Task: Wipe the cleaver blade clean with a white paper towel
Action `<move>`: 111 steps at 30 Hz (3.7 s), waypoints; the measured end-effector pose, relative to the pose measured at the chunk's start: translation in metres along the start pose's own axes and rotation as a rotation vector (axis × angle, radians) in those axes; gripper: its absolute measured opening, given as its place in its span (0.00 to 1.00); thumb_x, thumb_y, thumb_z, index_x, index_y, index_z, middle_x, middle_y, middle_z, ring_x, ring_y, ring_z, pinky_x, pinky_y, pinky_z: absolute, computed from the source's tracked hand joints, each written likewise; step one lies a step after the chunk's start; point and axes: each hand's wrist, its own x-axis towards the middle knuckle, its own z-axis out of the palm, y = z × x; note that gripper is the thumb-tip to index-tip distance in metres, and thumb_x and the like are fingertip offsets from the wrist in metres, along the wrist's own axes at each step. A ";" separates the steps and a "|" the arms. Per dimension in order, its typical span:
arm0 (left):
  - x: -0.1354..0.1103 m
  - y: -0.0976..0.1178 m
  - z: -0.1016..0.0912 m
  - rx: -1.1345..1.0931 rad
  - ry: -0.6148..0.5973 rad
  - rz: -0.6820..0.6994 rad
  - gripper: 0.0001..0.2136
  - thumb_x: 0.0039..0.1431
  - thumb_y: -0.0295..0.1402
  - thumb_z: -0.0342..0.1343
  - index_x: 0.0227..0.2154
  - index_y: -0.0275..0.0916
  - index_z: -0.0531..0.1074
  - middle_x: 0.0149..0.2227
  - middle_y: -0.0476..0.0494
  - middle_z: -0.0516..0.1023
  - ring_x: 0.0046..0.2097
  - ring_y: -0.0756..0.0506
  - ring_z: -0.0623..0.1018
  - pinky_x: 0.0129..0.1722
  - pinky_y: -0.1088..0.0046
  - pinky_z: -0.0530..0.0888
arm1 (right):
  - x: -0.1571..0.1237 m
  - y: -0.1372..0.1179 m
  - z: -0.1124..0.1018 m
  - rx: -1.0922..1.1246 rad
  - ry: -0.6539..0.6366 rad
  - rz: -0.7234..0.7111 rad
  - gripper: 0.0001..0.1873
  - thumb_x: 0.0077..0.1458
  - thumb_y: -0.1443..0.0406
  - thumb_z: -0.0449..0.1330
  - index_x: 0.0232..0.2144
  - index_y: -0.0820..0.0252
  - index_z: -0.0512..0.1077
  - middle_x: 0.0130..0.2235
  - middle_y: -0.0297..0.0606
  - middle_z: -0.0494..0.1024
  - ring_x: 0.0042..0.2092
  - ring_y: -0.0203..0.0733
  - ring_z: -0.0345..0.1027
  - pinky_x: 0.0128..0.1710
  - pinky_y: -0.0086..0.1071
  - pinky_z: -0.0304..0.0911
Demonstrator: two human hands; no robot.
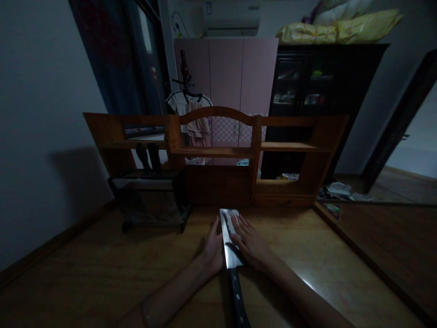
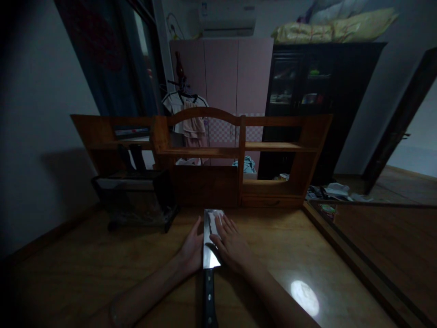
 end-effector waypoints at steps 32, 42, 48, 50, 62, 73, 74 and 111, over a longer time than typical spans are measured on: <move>0.005 0.001 -0.005 -0.018 0.041 0.035 0.28 0.60 0.52 0.45 0.47 0.30 0.71 0.42 0.33 0.78 0.45 0.38 0.77 0.48 0.61 0.69 | -0.006 -0.010 -0.006 -0.041 -0.042 -0.107 0.35 0.67 0.50 0.43 0.67 0.55 0.34 0.68 0.36 0.34 0.67 0.45 0.27 0.66 0.44 0.37; 0.012 -0.001 -0.009 -0.005 0.071 0.085 0.28 0.62 0.50 0.44 0.53 0.30 0.67 0.44 0.34 0.77 0.46 0.39 0.77 0.46 0.66 0.71 | -0.005 -0.025 -0.010 0.009 -0.061 -0.145 0.33 0.68 0.52 0.42 0.67 0.54 0.34 0.67 0.33 0.31 0.67 0.44 0.28 0.66 0.42 0.35; 0.011 0.000 -0.009 0.018 0.139 0.053 0.24 0.62 0.46 0.45 0.47 0.29 0.70 0.38 0.35 0.79 0.40 0.39 0.79 0.41 0.66 0.73 | -0.005 -0.024 -0.009 0.014 -0.063 -0.127 0.32 0.68 0.51 0.42 0.67 0.53 0.35 0.68 0.32 0.33 0.67 0.44 0.27 0.66 0.43 0.35; 0.012 0.000 -0.009 0.021 0.144 0.059 0.22 0.62 0.44 0.46 0.45 0.30 0.71 0.37 0.36 0.79 0.39 0.41 0.79 0.41 0.67 0.73 | -0.006 -0.025 -0.010 0.012 -0.065 -0.125 0.32 0.68 0.52 0.42 0.67 0.53 0.35 0.68 0.32 0.33 0.67 0.43 0.27 0.66 0.42 0.36; 0.013 -0.001 -0.011 0.000 0.178 0.097 0.22 0.63 0.45 0.43 0.42 0.31 0.72 0.35 0.37 0.79 0.39 0.42 0.78 0.40 0.70 0.72 | -0.005 -0.025 -0.009 0.020 -0.061 -0.133 0.32 0.68 0.52 0.42 0.67 0.52 0.34 0.68 0.32 0.34 0.67 0.45 0.28 0.66 0.44 0.37; 0.010 0.000 -0.012 0.017 0.145 0.044 0.26 0.60 0.50 0.45 0.46 0.31 0.71 0.39 0.36 0.78 0.40 0.40 0.78 0.40 0.66 0.72 | -0.006 -0.025 -0.010 0.038 -0.071 -0.114 0.32 0.68 0.51 0.42 0.67 0.52 0.34 0.67 0.33 0.32 0.67 0.46 0.28 0.66 0.44 0.37; 0.012 -0.001 -0.013 0.020 0.143 0.050 0.24 0.60 0.49 0.45 0.45 0.31 0.72 0.38 0.36 0.79 0.39 0.41 0.78 0.40 0.67 0.72 | -0.006 -0.025 -0.009 0.035 -0.073 -0.114 0.32 0.68 0.51 0.42 0.67 0.52 0.34 0.67 0.33 0.32 0.67 0.45 0.28 0.66 0.44 0.37; 0.015 -0.002 -0.012 0.013 0.163 0.084 0.18 0.63 0.40 0.44 0.39 0.31 0.73 0.33 0.39 0.79 0.34 0.44 0.78 0.40 0.69 0.72 | -0.006 -0.027 -0.014 0.040 -0.072 -0.129 0.31 0.69 0.53 0.41 0.67 0.54 0.37 0.67 0.32 0.34 0.67 0.43 0.29 0.66 0.42 0.36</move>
